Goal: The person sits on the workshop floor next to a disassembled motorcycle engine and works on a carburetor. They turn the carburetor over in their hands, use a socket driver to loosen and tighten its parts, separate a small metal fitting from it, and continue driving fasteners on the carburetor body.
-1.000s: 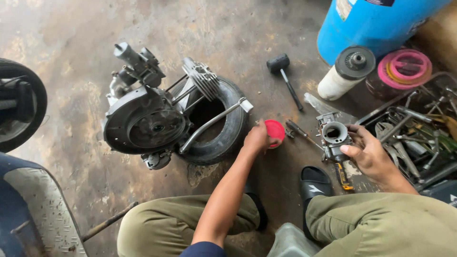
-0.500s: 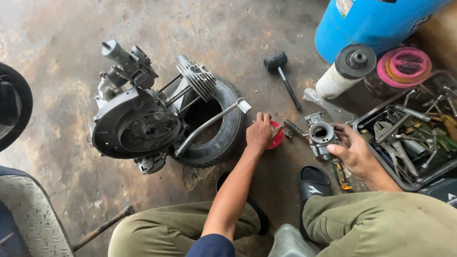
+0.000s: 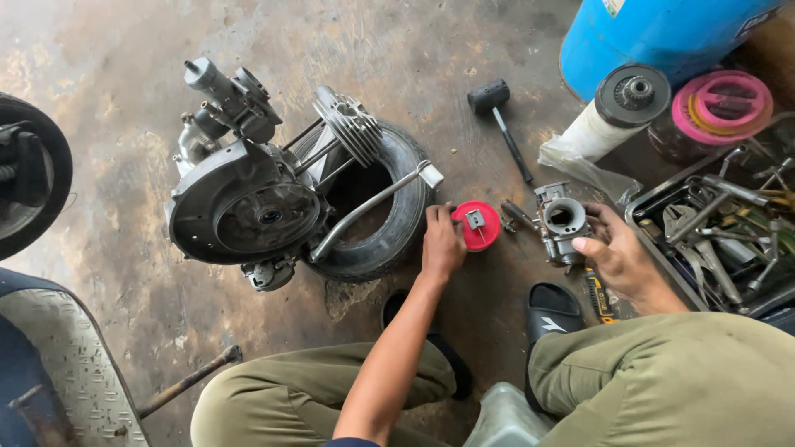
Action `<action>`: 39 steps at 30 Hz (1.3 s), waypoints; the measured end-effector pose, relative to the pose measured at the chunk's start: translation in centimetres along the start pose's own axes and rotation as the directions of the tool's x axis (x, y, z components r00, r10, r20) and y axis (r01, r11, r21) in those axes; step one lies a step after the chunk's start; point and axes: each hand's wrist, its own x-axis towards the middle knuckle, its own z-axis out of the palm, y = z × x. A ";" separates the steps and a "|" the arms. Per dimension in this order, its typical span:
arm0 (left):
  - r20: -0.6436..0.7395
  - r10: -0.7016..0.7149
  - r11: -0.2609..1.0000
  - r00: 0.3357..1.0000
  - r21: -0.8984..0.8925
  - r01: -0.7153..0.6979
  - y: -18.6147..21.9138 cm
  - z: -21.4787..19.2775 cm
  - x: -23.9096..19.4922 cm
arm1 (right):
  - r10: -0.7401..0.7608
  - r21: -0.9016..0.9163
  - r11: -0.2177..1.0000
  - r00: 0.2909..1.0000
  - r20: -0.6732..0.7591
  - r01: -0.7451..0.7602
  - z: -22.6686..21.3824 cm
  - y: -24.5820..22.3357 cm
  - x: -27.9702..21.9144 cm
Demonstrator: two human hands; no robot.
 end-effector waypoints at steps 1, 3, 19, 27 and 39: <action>0.000 0.002 1.000 1.000 -0.002 -0.002 -0.1 0.0 -0.4 | -0.001 -0.002 1.000 1.000 -0.002 0.001 -0.3 1.3 0.2; 0.073 -0.117 0.993 0.991 0.034 0.114 -0.3 0.1 -0.4 | -0.110 0.149 0.983 0.994 -0.015 0.111 -0.9 3.8 1.2; 0.138 -0.054 0.966 0.989 0.256 0.017 -2.5 1.9 -1.4 | -0.250 0.336 0.917 0.966 0.068 0.213 -0.1 3.4 1.4; 0.234 -0.150 0.987 0.961 0.099 0.130 -3.4 2.9 -1.4 | -0.287 0.243 0.935 0.954 0.089 0.259 -1.0 4.6 1.5; 0.189 -0.158 0.982 0.969 -0.076 0.175 -2.5 1.7 -1.5 | -0.290 0.102 0.956 0.939 0.187 0.275 0.0 -0.3 0.2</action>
